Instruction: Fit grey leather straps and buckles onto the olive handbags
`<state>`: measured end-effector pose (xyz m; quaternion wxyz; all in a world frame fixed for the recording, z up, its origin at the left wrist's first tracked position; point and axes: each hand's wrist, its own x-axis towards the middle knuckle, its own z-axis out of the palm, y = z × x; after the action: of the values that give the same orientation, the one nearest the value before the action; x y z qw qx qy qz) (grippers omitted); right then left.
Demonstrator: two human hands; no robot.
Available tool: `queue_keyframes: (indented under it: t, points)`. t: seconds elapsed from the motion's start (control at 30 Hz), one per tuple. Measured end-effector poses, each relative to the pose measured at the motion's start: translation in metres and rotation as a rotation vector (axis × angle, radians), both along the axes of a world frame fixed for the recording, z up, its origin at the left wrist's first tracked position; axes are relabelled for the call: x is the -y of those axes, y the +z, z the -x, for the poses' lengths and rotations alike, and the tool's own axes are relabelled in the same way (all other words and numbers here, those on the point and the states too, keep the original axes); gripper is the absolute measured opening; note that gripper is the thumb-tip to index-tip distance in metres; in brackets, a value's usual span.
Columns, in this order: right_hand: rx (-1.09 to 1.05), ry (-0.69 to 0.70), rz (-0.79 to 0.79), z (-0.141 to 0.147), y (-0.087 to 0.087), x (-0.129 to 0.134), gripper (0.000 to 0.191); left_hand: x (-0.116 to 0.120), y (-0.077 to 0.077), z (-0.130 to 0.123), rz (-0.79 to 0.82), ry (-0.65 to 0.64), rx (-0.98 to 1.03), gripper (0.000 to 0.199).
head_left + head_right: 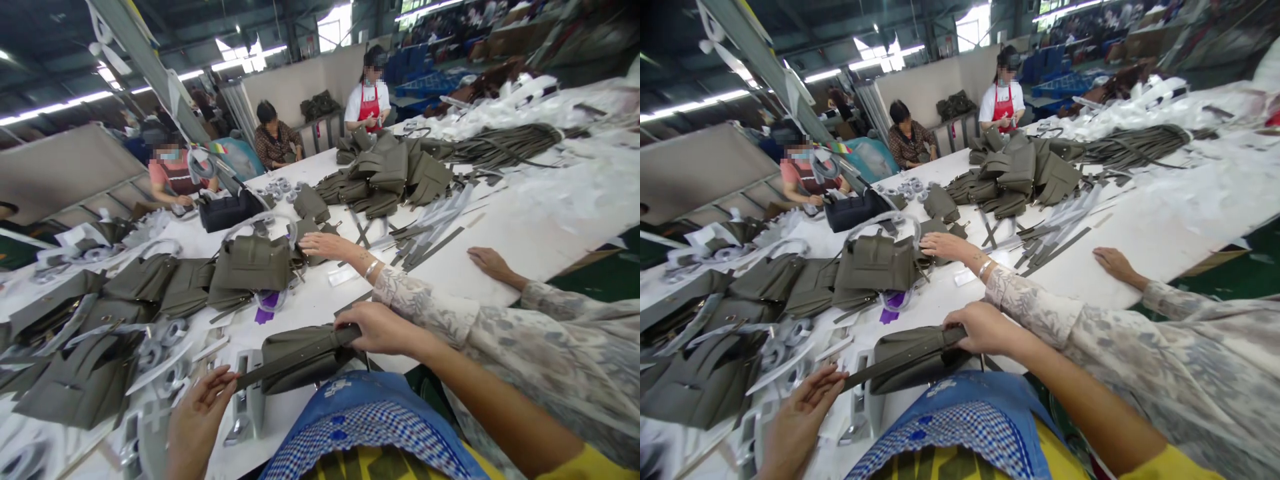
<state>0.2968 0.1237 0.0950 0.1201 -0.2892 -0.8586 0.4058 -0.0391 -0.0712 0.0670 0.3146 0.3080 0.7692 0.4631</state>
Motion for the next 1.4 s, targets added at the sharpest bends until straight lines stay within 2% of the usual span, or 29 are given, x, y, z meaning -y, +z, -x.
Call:
queue_keyframes:
  t: [0.1, 0.17, 0.27, 0.4, 0.43, 0.5, 0.6, 0.73, 0.83, 0.97, 1.07, 1.2, 1.27, 1.4]
  points:
    - [-0.072, 0.094, 0.117, -0.007, 0.008, 0.000, 0.059, -0.005, -0.005, -0.001, 0.078, -0.101, -0.157, 0.045]
    - [-0.142, 0.110, 0.155, -0.010, 0.010, 0.001, 0.065, -0.015, -0.002, -0.014, 0.107, -0.184, -0.362, 0.038]
    - [-0.202, 0.096, 0.122, -0.005, 0.013, 0.006, 0.066, -0.041, 0.012, -0.055, 0.019, -0.362, -0.562, 0.034]
    - [-0.293, 0.101, -0.010, 0.005, 0.023, 0.011, 0.063, -0.084, 0.036, -0.112, -0.089, -0.801, -0.413, 0.040]
    - [-0.312, 0.095, -0.048, 0.005, 0.024, 0.011, 0.061, -0.093, 0.040, -0.120, -0.095, -0.881, -0.360, 0.041]
    - [-0.314, 0.065, -0.100, 0.001, 0.025, 0.010, 0.059, -0.107, 0.048, -0.128, -0.086, -0.959, -0.254, 0.038]
    - [-0.243, 0.027, -0.079, -0.011, 0.017, 0.007, 0.054, -0.116, 0.054, -0.126, -0.036, -0.946, -0.083, 0.028]
    - [-0.218, 0.062, 0.018, -0.023, 0.009, 0.002, 0.033, -0.112, 0.059, -0.120, 0.059, -0.918, 0.167, 0.029]
    - [-0.261, 0.046, -0.010, -0.020, 0.017, -0.001, 0.030, -0.107, 0.063, -0.121, 0.070, -0.888, 0.252, 0.031]
    - [-0.259, 0.050, -0.068, -0.009, 0.033, -0.002, 0.029, -0.106, 0.068, -0.127, 0.005, -0.868, 0.294, 0.034]
    - [-0.238, 0.073, -0.102, -0.007, 0.034, -0.001, 0.033, -0.103, 0.065, -0.129, -0.023, -0.861, 0.349, 0.032]
    - [-0.272, 0.088, -0.091, -0.012, 0.018, 0.001, 0.034, -0.092, 0.052, -0.124, -0.003, -0.785, 0.425, 0.031]
    - [-0.309, 0.116, -0.066, -0.015, 0.011, 0.002, 0.031, -0.086, 0.048, -0.121, 0.020, -0.787, 0.451, 0.031]
    - [-0.383, 0.116, -0.054, -0.017, 0.009, 0.004, 0.030, -0.080, 0.048, -0.122, 0.045, -0.755, 0.460, 0.029]
